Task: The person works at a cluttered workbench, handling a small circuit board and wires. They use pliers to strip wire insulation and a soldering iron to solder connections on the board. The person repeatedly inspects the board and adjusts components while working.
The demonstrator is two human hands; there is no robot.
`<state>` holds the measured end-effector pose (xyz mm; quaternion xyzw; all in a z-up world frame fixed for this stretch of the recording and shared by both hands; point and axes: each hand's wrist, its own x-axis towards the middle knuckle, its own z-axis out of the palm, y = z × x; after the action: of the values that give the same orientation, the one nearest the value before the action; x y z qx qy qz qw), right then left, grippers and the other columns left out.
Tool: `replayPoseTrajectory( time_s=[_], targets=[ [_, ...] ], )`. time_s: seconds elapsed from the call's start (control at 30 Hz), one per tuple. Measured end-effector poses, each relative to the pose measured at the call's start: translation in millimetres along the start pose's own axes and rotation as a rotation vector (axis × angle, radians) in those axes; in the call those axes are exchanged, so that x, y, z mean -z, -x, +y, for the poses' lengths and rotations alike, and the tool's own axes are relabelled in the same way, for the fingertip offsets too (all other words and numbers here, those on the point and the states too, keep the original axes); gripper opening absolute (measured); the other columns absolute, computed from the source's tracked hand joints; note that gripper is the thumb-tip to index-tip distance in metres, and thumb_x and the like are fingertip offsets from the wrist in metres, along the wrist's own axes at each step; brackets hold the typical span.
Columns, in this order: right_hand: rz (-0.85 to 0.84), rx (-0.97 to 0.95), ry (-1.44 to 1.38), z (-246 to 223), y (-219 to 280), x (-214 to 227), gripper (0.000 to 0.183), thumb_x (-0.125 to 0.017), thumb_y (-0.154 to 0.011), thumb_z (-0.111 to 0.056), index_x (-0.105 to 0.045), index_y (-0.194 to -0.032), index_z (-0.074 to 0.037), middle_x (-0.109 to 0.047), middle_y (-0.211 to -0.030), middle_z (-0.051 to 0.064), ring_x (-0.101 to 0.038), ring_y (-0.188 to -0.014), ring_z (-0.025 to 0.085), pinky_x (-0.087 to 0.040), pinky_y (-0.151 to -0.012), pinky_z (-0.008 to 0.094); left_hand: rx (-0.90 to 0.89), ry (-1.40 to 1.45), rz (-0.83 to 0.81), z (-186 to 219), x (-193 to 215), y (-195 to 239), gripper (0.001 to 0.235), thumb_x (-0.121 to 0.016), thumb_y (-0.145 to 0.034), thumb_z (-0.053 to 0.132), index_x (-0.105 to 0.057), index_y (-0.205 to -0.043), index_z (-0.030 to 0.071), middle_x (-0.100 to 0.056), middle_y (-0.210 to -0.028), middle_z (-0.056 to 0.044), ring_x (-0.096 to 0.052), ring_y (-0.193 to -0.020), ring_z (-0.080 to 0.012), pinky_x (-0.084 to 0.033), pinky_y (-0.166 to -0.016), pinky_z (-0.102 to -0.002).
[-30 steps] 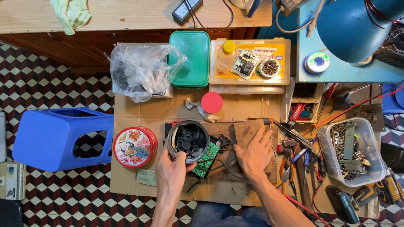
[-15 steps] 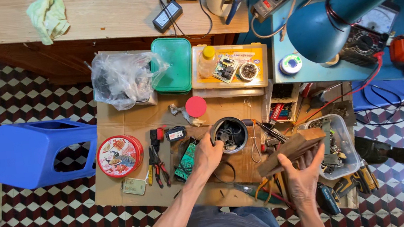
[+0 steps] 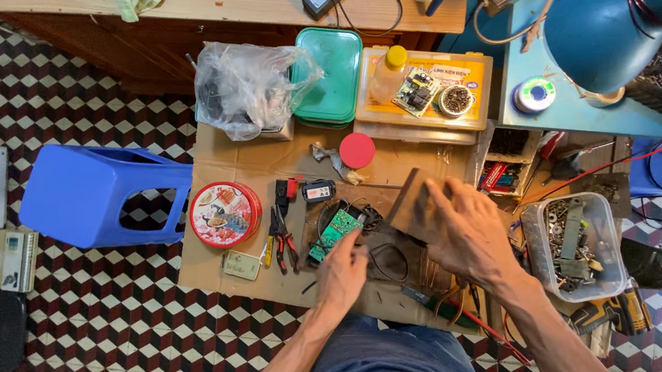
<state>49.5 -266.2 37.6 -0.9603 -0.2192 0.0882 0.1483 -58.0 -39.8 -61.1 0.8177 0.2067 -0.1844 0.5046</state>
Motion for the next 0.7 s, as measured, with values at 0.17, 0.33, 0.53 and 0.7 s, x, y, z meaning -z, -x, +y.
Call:
replayPoseTrajectory(
  time_s=[0.17, 0.33, 0.53, 0.7],
  targets=[
    [-0.173, 0.057, 0.096, -14.7, -14.4, -21.7, 0.107, -0.084, -0.056, -0.032, -0.037, -0.15, -0.013, -0.041, -0.147, 0.021, -0.042, -0.136, 0.039, -0.031, -0.116, 0.048, -0.043, -0.279, 0.304, -39.4, 41.3, 5.6, 0.087, -0.084, -0.076, 0.025, -0.038, -0.147, 0.002, -0.049, -0.148, -0.021, -0.05, -0.132, -0.0392, -0.044, -0.107, -0.047],
    [-0.212, 0.054, 0.091, -7.6, -12.7, -25.8, 0.113, -0.085, -0.059, -0.035, -0.032, -0.157, -0.015, -0.033, -0.154, 0.024, -0.033, -0.143, 0.04, -0.023, -0.121, 0.048, -0.069, -0.332, 0.184, -51.4, 24.9, -9.2, 0.118, -0.094, -0.063, 0.022, -0.021, -0.155, 0.003, -0.038, -0.152, -0.024, -0.043, -0.136, -0.0409, -0.038, -0.111, -0.049],
    [-0.179, 0.03, 0.092, -6.8, -8.3, -32.9, 0.112, -0.086, -0.061, -0.035, -0.033, -0.157, -0.014, -0.033, -0.155, 0.024, -0.032, -0.145, 0.041, -0.022, -0.121, 0.049, -0.163, -0.376, 0.202, -57.0, 16.2, -17.9, 0.124, -0.096, -0.062, 0.02, -0.02, -0.159, 0.005, -0.04, -0.148, -0.025, -0.042, -0.137, -0.0428, -0.039, -0.113, -0.048],
    [0.053, 0.009, -0.092, -15.0, 7.8, -19.5, 0.092, -0.083, -0.069, -0.029, -0.041, -0.147, -0.003, -0.04, -0.152, 0.026, -0.038, -0.142, 0.044, -0.03, -0.119, 0.05, -0.132, -0.164, 0.199, -47.7, 31.7, -8.1, 0.11, -0.092, -0.064, 0.02, -0.03, -0.153, 0.008, -0.047, -0.144, -0.022, -0.047, -0.133, -0.0398, -0.044, -0.106, -0.047]
  ],
)
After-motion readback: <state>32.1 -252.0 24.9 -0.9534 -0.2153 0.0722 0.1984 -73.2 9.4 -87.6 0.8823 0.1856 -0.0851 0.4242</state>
